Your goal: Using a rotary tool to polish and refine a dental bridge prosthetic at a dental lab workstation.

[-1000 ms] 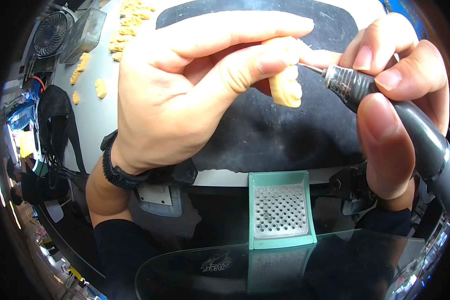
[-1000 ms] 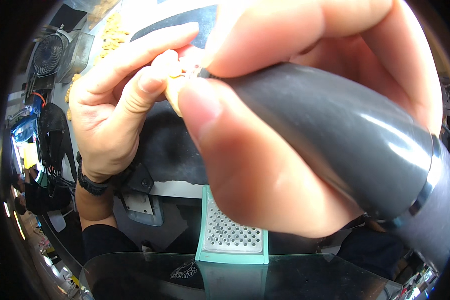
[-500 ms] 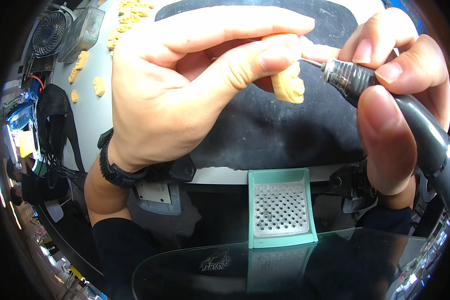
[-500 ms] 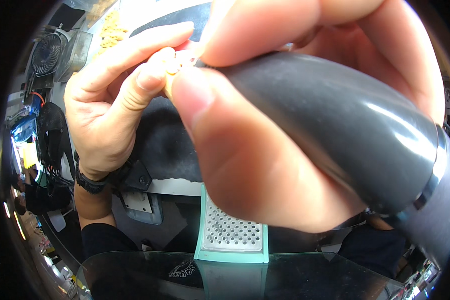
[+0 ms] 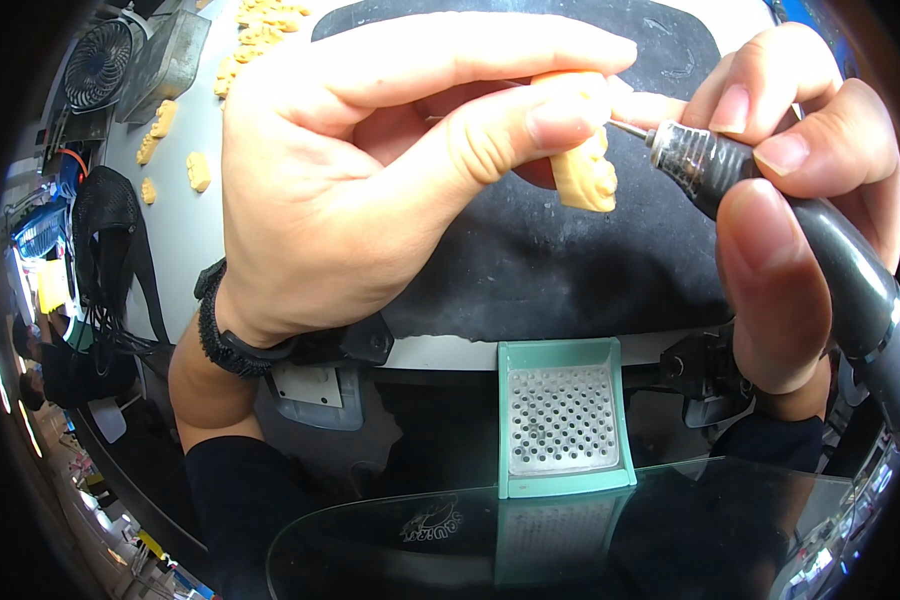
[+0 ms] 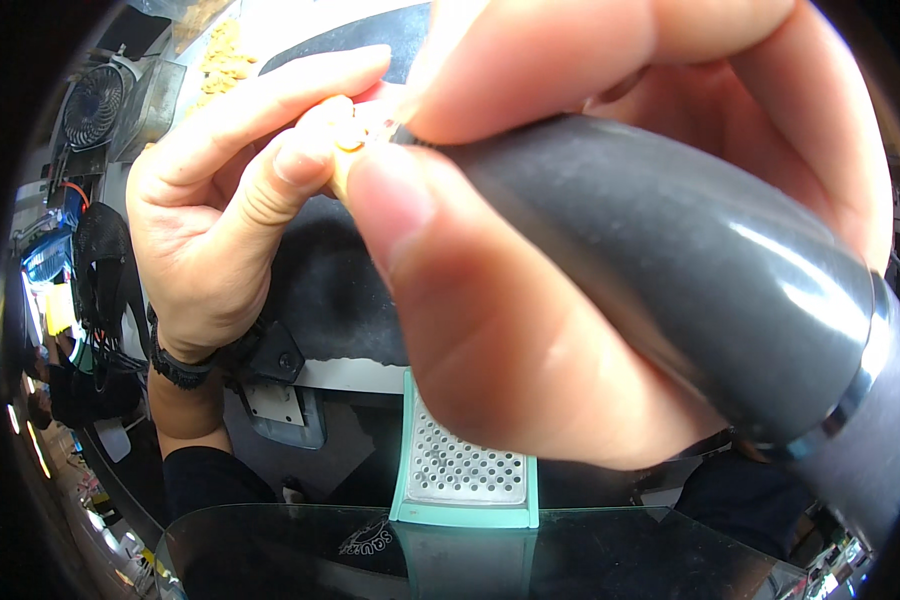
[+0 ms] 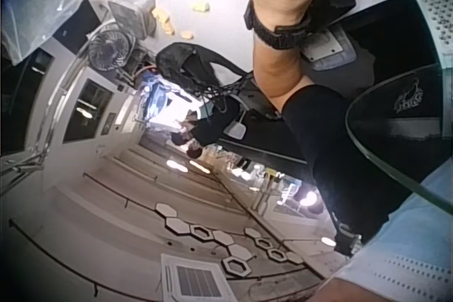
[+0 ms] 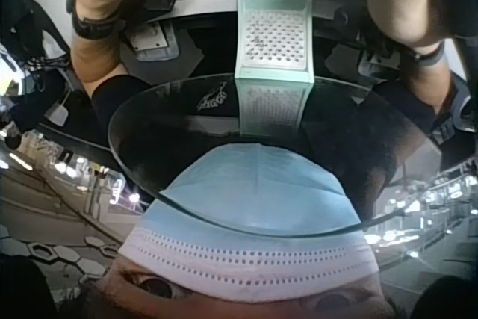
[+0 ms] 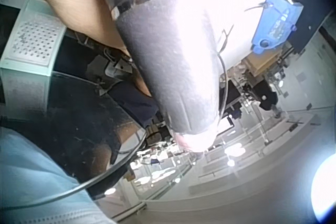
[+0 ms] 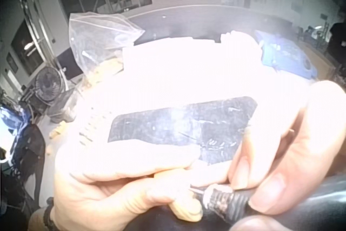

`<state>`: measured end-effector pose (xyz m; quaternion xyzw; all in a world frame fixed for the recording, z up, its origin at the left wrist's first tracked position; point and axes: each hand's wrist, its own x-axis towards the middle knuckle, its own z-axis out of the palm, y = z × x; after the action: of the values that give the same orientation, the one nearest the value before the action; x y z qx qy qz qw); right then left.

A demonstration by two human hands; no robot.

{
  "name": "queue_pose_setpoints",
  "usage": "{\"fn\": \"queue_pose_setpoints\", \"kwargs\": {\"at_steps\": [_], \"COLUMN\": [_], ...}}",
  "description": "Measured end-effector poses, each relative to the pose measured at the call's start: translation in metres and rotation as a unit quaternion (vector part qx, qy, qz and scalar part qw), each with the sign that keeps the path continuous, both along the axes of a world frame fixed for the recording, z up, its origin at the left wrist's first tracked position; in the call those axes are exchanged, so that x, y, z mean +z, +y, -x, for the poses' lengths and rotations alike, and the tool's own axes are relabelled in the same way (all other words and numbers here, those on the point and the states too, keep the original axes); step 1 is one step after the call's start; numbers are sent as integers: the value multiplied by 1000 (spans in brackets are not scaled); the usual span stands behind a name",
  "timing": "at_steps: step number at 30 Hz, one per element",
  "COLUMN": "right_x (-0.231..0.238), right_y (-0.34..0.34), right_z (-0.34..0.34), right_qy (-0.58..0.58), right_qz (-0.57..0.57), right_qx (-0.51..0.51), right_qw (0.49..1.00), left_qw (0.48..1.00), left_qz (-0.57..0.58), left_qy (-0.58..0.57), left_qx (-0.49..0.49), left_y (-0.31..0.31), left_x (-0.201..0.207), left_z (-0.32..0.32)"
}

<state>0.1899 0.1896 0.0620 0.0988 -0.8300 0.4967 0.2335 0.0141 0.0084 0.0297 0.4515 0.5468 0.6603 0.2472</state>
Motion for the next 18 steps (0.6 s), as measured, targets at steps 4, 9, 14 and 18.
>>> {"fn": "queue_pose_setpoints", "kwargs": {"at_steps": [4,9,14,18], "right_x": [1,2,1,1], "right_y": [0,0,0,1], "right_z": [0,-1,-1,-2], "right_qy": [-1,-1,0,2], "right_qz": [-1,-3,-4,-4], "right_qx": [-1,-3,-4,-5], "right_qw": [1000,1000,1000,1000], "left_qw": [997,995,998,993], "left_qz": [23,44,-18,52], "left_qy": [46,88,60,98], "left_qx": [-62,-34,-16,-32], "left_y": [-6,-6,-1,-6], "left_x": [9,7,-4,6], "left_z": [5,7,0,8]}}
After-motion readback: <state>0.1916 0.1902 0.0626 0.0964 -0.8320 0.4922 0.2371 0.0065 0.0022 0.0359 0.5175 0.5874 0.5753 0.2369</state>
